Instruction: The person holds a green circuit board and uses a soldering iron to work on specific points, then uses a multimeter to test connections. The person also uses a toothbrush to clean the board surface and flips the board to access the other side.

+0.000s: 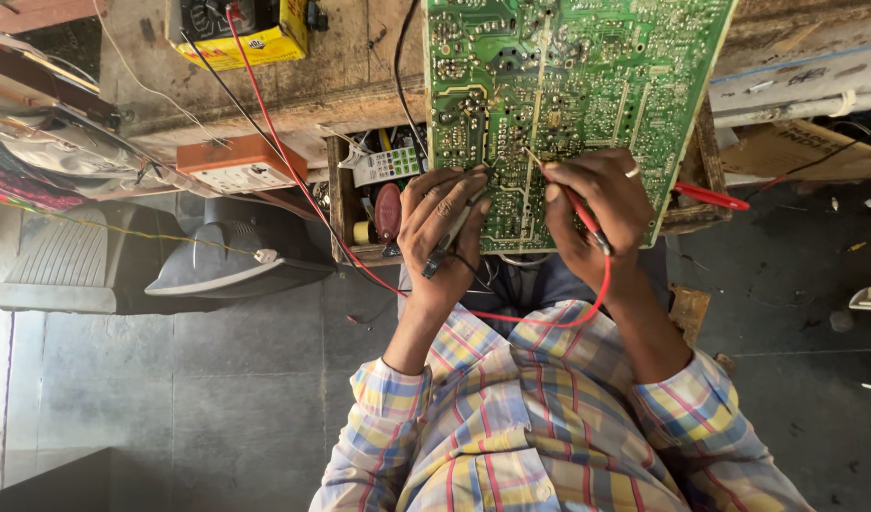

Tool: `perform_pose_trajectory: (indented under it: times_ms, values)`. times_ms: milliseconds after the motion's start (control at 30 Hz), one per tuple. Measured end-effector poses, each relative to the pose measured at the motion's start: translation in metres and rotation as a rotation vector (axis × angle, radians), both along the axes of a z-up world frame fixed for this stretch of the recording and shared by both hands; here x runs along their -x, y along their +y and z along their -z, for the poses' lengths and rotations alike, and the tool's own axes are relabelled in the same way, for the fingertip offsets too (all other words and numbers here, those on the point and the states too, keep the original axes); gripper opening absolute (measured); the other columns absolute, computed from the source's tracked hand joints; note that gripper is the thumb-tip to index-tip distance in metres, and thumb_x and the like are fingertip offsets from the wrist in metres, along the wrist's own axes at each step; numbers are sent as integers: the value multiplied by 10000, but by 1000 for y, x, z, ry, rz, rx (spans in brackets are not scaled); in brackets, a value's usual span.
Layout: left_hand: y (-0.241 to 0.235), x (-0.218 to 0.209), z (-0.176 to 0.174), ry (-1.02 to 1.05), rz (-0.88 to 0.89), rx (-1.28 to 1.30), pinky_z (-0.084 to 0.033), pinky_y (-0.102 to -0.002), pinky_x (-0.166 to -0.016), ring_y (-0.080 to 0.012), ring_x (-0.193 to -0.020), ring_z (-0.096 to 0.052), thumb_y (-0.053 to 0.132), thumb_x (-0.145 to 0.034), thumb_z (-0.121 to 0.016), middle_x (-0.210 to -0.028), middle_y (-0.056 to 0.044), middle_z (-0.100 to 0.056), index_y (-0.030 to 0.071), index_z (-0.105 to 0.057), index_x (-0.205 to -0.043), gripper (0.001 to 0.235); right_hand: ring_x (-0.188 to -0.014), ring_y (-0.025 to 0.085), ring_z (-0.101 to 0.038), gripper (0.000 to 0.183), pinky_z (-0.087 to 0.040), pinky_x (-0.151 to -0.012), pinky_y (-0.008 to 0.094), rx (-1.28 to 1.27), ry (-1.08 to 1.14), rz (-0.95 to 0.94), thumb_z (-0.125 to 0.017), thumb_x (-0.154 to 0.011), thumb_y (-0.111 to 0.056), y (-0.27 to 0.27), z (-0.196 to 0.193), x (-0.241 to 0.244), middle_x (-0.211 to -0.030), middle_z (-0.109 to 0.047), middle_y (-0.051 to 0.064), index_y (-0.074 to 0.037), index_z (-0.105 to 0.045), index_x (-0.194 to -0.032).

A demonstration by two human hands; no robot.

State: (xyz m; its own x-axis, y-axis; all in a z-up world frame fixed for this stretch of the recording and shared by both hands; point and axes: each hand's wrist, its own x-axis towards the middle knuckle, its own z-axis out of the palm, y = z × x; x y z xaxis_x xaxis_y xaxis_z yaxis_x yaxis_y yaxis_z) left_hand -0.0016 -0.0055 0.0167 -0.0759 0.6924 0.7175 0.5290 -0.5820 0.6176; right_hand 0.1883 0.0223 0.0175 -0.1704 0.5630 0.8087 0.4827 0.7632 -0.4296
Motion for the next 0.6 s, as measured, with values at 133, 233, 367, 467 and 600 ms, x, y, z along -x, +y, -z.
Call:
perform_pose_trajectory:
  times_ms: [133, 233, 367, 467, 600]
  values:
    - [-2, 2, -1, 14, 5, 17, -506, -399, -1074, -268, -1200, -663, 34, -941, -776, -1184, -50, -752, 45, -718, -1174, 240, -935, 250, -651, 176, -509, -814, 356, 51, 76, -81, -675, -931, 60, -4, -2, -3, -1007, -700, 89, -39, -658, -1076]
    - [-8, 10, -7, 64, 9, -12, -490, -418, -1093, -280, -1230, -655, 33, -911, -786, -1198, -62, -743, 44, -721, -1175, 271, -943, 252, -645, 222, -518, -828, 358, 52, 56, -81, -672, -966, 61, -14, -8, -14, -1062, -698, 102, -44, -663, -1162]
    - [-25, 37, -19, 162, 178, -69, -488, -436, -1071, -264, -1196, -661, 30, -882, -787, -1194, -67, -716, 57, -709, -1157, 287, -912, 210, -654, 349, -508, -850, 377, 150, -231, -373, -713, -841, -12, -39, -13, -39, -968, -727, 35, -81, -688, -1183]
    - [-49, 63, -33, 429, 381, 42, -503, -414, -1003, -284, -1163, -677, 21, -851, -757, -1214, -95, -731, 54, -731, -1165, 317, -1029, 242, -690, 462, -514, -946, 425, 280, -516, -512, -709, -765, -86, -64, -12, -54, -1097, -765, 55, -110, -701, -1226]
    - [-80, 78, -37, 597, 445, 302, -542, -408, -953, -299, -1090, -693, -39, -765, -686, -1183, -112, -741, 26, -739, -1170, 413, -1028, 241, -693, 491, -544, -886, 390, 466, -541, -552, -753, -755, -142, -70, -8, -78, -1136, -760, 84, -71, -708, -1238]
